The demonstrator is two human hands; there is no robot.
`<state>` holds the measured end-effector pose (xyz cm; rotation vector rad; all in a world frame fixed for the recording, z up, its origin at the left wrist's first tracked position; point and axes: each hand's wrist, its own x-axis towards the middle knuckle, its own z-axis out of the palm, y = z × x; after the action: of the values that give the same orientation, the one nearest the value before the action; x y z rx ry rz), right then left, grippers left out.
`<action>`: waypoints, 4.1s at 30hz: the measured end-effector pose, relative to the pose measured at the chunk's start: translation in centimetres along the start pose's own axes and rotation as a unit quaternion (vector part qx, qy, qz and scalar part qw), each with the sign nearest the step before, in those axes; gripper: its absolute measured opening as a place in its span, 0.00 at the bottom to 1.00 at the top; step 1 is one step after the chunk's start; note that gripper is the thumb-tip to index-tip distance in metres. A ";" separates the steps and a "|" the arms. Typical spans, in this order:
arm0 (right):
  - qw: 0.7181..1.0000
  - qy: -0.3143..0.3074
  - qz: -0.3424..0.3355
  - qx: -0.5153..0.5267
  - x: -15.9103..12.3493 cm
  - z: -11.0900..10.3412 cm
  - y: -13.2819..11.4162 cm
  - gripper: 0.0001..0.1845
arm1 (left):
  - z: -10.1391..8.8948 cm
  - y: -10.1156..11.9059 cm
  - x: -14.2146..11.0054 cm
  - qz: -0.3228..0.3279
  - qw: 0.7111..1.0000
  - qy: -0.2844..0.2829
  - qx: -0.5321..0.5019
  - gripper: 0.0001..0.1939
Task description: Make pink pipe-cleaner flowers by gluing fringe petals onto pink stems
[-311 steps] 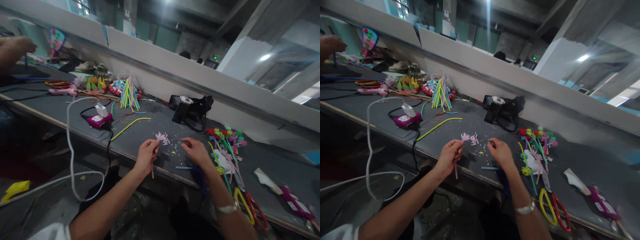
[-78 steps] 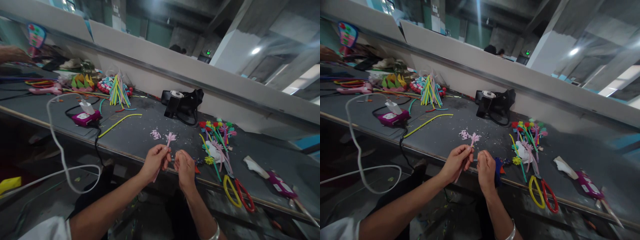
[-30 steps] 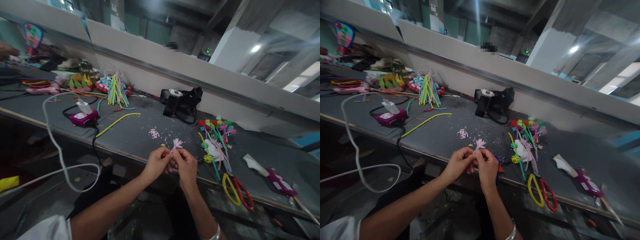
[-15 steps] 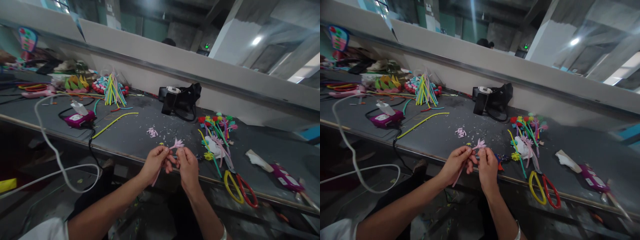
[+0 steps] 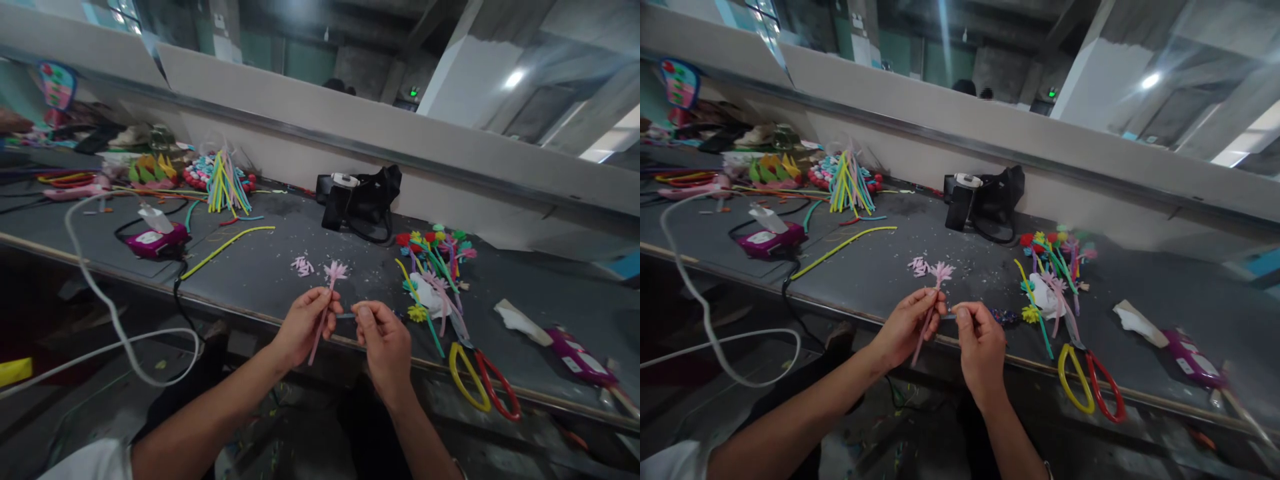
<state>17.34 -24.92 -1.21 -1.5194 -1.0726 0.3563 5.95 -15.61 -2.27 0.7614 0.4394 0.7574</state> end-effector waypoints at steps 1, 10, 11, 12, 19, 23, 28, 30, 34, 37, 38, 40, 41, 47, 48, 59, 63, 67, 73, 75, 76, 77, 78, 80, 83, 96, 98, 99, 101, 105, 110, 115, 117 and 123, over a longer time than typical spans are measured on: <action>1.000 0.002 -0.006 -0.003 0.0 -0.1 0.1 0.15 | 0.0 0.2 0.0 -0.001 1.000 0.005 -0.002 0.14; 0.999 0.012 -0.046 0.010 0.2 -0.4 0.7 0.07 | -0.3 1.3 -0.8 -0.038 0.998 -0.045 0.017 0.14; 0.999 -0.006 -0.039 0.007 0.2 -0.4 0.8 0.08 | -0.1 1.3 -1.1 -0.039 0.997 -0.057 0.025 0.14; 0.999 -0.034 -0.029 -0.004 0.2 -0.4 0.9 0.10 | 0.1 1.4 -1.5 -0.038 0.996 -0.072 0.034 0.13; 0.915 -0.360 -0.089 -0.161 -2.3 0.2 1.4 0.06 | -1.1 4.1 -2.0 0.040 0.994 -0.092 0.041 0.08; 0.849 -0.450 -0.161 -0.224 -4.2 0.7 1.4 0.14 | -3.2 5.7 -1.4 0.065 0.995 -0.061 0.042 0.07; 0.873 -0.382 -0.201 -0.227 -4.3 1.0 1.7 0.17 | -4.2 6.0 -1.4 0.072 0.995 -0.034 0.056 0.09; 0.901 -0.309 -0.196 -0.233 -3.8 1.4 1.9 0.08 | -4.4 5.8 -1.3 0.068 0.996 -0.028 0.057 0.09; 0.921 -0.176 -0.205 -0.280 -3.0 2.9 2.0 0.10 | -4.7 5.4 -0.8 0.059 0.997 -0.004 0.049 0.09; 0.891 -0.127 -0.204 -0.384 -2.3 4.7 1.5 0.21 | -4.7 5.1 -0.5 0.063 0.997 0.009 0.043 0.10; 0.878 -0.124 -0.197 -0.418 -2.1 5.3 1.3 0.23 | -4.7 5.1 -0.5 0.065 0.997 0.010 0.041 0.10; 0.859 -0.128 -0.188 -0.459 -1.7 6.5 1.1 0.23 | -4.6 5.1 -0.6 0.067 0.997 0.014 0.041 0.11; 0.854 -0.134 -0.192 -0.464 -1.5 7.0 1.0 0.21 | -4.6 5.2 -0.6 0.067 0.997 0.016 0.041 0.11; 0.869 -0.167 -0.241 -0.398 -1.7 7.8 0.9 0.12 | -4.7 5.5 -0.8 0.065 0.997 0.016 0.037 0.10; 0.873 -0.182 -0.245 -0.381 -2.2 7.6 0.8 0.13 | -4.7 5.5 -0.7 0.068 0.997 0.018 0.037 0.10; 0.819 -0.393 -0.218 -0.357 -5.8 3.5 1.2 0.14 | -4.6 5.6 -0.7 0.059 0.998 -0.038 -0.001 0.10; 0.930 -0.222 -0.150 -0.253 -4.4 2.6 1.6 0.13 | -3.8 5.1 -1.0 -0.014 0.993 -0.104 -0.060 0.06; 0.933 -0.128 -0.157 -0.299 -3.2 2.0 1.7 0.24 | -3.0 4.4 -1.5 -0.061 0.982 -0.156 -0.091 0.03; 0.852 -0.146 -0.192 -0.465 -2.8 1.5 1.9 0.12 | -3.1 4.3 -1.4 -0.066 0.985 -0.134 -0.084 0.04; 0.846 -0.147 -0.206 -0.470 -2.8 1.6 2.3 0.10 | -3.1 4.2 -1.4 -0.067 0.986 -0.130 -0.081 0.04; 0.846 -0.147 -0.211 -0.467 -2.7 1.6 2.5 0.09 | -3.1 4.1 -1.4 -0.067 0.986 -0.130 -0.079 0.04; 0.850 -0.146 -0.211 -0.461 -2.6 1.6 2.6 0.10 | -3.1 4.1 -1.4 -0.066 0.986 -0.132 -0.078 0.04; 0.857 -0.138 -0.206 -0.451 -2.5 1.5 2.7 0.10 | -3.1 4.0 -1.4 -0.066 0.986 -0.134 -0.077 0.04; 0.882 -0.109 -0.189 -0.417 -2.4 1.4 2.4 0.11 | -3.1 4.0 -1.4 -0.064 0.986 -0.136 -0.075 0.04; 0.914 -0.113 -0.161 -0.355 -3.2 1.4 1.2 0.12 | -3.2 4.2 -1.4 -0.059 0.987 -0.131 -0.074 0.04; 0.978 -0.172 0.067 0.096 -3.4 2.2 0.3 0.18 | -1.8 2.6 -2.1 -0.095 0.969 -0.200 -0.110 0.04; 0.944 -0.197 0.125 0.233 -2.5 1.9 0.0 0.22 | -1.0 2.1 -2.5 -0.107 0.963 -0.216 -0.121 0.05; 0.923 -0.225 0.147 0.276 -2.3 1.8 -0.1 0.21 | -0.8 2.0 -2.7 -0.113 0.960 -0.223 -0.126 0.04; 0.890 -0.280 0.183 0.311 -2.1 1.7 -0.2 0.19 | -0.5 2.0 -2.8 -0.116 0.956 -0.235 -0.128 0.04; 0.891 -0.279 0.221 0.281 -2.1 1.5 0.2 0.20 | -1.1 2.5 -2.4 -0.099 0.966 -0.221 -0.088 0.04; 0.938 -0.202 0.175 0.220 -2.6 0.8 0.1 0.20 | -2.2 2.5 -1.5 -0.049 0.990 -0.129 -0.035 0.07; 0.943 -0.329 0.027 0.044 -3.9 -0.2 -1.4 0.14 | -3.2 2.6 -0.5 0.001 0.999 -0.051 -0.020 0.09; 0.882 -0.469 -0.042 -0.031 -4.7 -0.2 -1.4 0.09 | -3.5 2.6 -0.2 0.018 0.999 -0.035 -0.018 0.09; 0.863 -0.425 -0.176 -0.208 -5.2 0.9 -0.5 0.14 | -2.9 2.0 -0.6 0.041 0.999 -0.019 -0.005 0.11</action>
<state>13.76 -28.44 -2.76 -1.5027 -2.2115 0.5864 2.88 -13.75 -2.65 0.7877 0.3723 0.8204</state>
